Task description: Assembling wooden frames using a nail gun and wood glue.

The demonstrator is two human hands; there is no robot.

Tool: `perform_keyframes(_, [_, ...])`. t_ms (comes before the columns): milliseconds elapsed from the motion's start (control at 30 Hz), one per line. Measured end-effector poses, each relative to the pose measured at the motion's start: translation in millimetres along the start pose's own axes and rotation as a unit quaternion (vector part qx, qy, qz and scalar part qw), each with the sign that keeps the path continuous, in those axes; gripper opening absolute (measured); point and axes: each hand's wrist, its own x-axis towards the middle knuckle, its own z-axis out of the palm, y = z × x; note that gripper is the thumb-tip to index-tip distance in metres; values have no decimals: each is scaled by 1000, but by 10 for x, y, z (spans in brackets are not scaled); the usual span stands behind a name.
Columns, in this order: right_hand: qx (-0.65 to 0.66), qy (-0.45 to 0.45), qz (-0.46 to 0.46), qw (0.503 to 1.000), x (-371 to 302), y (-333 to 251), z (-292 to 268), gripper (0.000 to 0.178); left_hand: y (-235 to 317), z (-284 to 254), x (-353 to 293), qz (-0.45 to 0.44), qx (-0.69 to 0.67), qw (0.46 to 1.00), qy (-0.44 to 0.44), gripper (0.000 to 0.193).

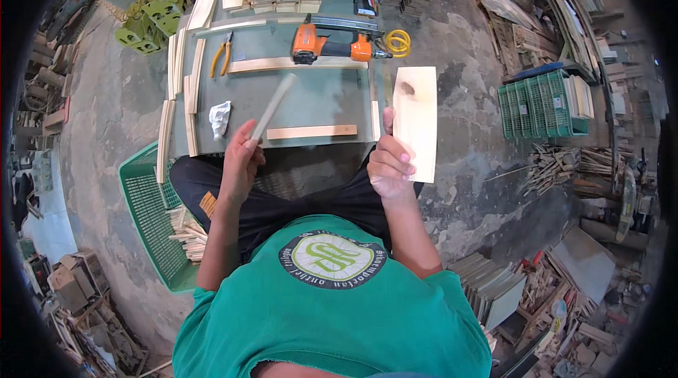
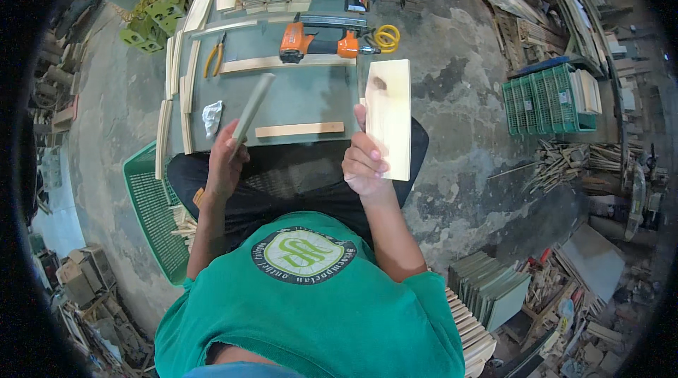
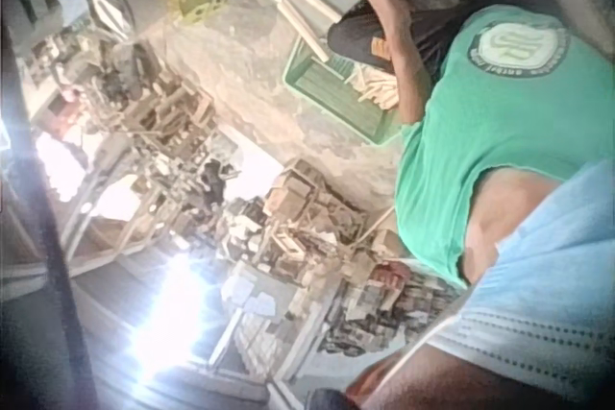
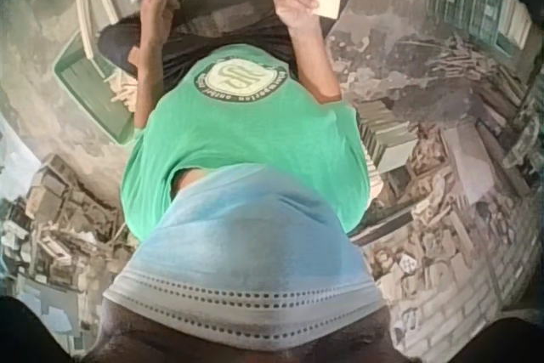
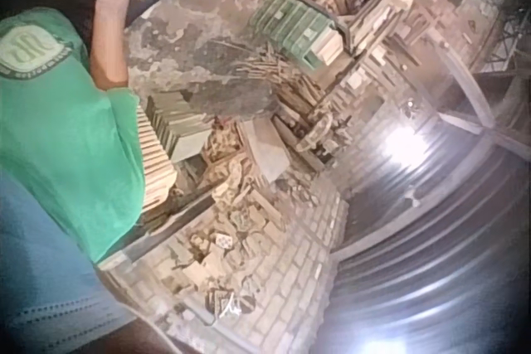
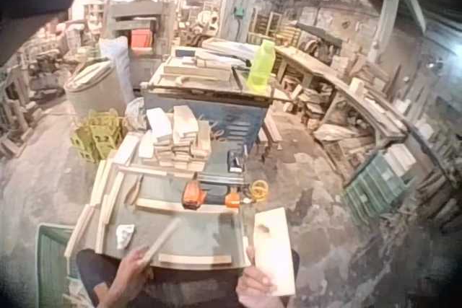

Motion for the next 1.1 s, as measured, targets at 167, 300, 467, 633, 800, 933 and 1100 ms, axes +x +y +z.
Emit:
perform_keyframes(167, [-58, 81, -19, 995, -62, -68, -4, 56, -176, 15, -19, -116, -310, 940, -85, 52])
perform_keyframes(300, [-233, 167, -63, 956, -262, -366, 126, 56, -78, -108, 225, -25, -194, 981, -3, 61])
perform_keyframes(467, [-573, 433, -200, 667, -797, -748, 295, 56, 365, -709, 971, 184, 257, 918, 238, 62])
perform_keyframes(633, [-711, 521, -194, 431, -1203, -886, -43, 42, 823, -1160, 2063, 136, 423, 825, 348, 67])
perform_keyframes(800, [-678, 561, -246, 407, -1229, -942, -169, 38, 958, -1313, 3023, 96, 512, 757, 395, 65])
perform_keyframes(933, [-701, 534, -235, 410, -1100, -894, -123, 29, 954, -1333, 3578, 60, 564, 732, 377, 69])
perform_keyframes(1100, [-689, 550, -238, 407, -986, -856, -77, 30, 962, -1370, 3945, 24, 604, 725, 329, 69])
